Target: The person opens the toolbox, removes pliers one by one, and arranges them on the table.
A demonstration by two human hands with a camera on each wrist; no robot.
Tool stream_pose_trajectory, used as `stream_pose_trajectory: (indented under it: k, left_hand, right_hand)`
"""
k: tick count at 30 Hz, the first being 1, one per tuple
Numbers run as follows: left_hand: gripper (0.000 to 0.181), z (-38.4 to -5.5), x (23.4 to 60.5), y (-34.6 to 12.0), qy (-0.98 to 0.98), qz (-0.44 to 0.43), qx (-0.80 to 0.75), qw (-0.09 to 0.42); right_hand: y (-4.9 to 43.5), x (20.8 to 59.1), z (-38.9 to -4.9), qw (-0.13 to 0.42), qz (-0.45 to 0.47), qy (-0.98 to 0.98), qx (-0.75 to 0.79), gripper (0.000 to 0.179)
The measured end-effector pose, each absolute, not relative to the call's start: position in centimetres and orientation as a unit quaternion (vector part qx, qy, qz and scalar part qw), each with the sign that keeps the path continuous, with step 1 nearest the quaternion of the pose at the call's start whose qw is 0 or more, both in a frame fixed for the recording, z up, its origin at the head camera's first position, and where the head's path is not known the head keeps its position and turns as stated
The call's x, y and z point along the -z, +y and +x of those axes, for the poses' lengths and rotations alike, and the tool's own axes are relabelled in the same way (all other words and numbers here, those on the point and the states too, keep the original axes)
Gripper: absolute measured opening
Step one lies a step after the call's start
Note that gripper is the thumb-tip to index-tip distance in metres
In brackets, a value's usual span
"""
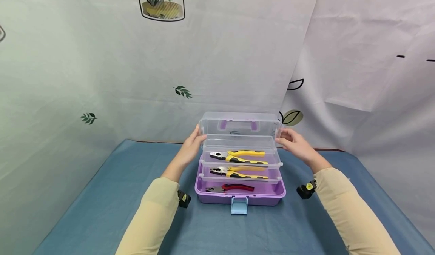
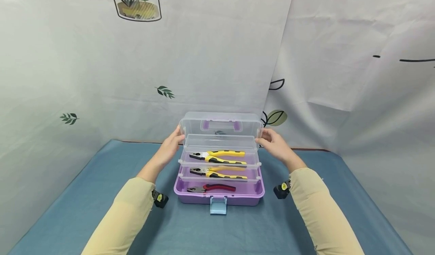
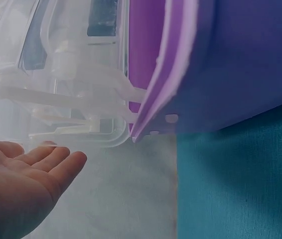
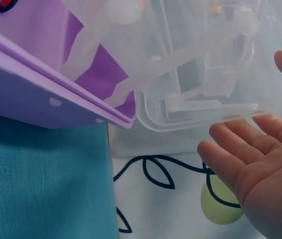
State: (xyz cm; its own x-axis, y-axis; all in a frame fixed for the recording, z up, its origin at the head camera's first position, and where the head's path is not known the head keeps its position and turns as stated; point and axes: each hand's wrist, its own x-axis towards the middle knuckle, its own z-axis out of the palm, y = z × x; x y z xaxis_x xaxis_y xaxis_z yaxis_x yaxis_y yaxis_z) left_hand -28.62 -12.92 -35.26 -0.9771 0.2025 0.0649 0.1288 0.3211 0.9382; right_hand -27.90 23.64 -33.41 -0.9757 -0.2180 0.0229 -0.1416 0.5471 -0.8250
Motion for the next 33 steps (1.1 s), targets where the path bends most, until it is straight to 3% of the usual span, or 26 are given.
stream_pose_trajectory:
  k: [18,28,33]
  left_hand:
    - [0.078,-29.2,35.5,-12.5,0.793,0.104,-0.599,0.033]
    - [0.066,-28.4,34.3,-12.3,0.782,0.091,-0.614,0.045]
    - [0.070,-28.7,34.6,-12.3,0.794,0.092,-0.599,0.041]
  right_hand:
    - [23.2,34.0,-28.3,0.053,-0.116,0.854,0.505,0.075]
    - [23.1,34.5,-28.3,0.048,-0.122,0.838,0.530,0.070]
    - [23.1,34.9,-28.3,0.051,-0.122,0.836,0.533,0.072]
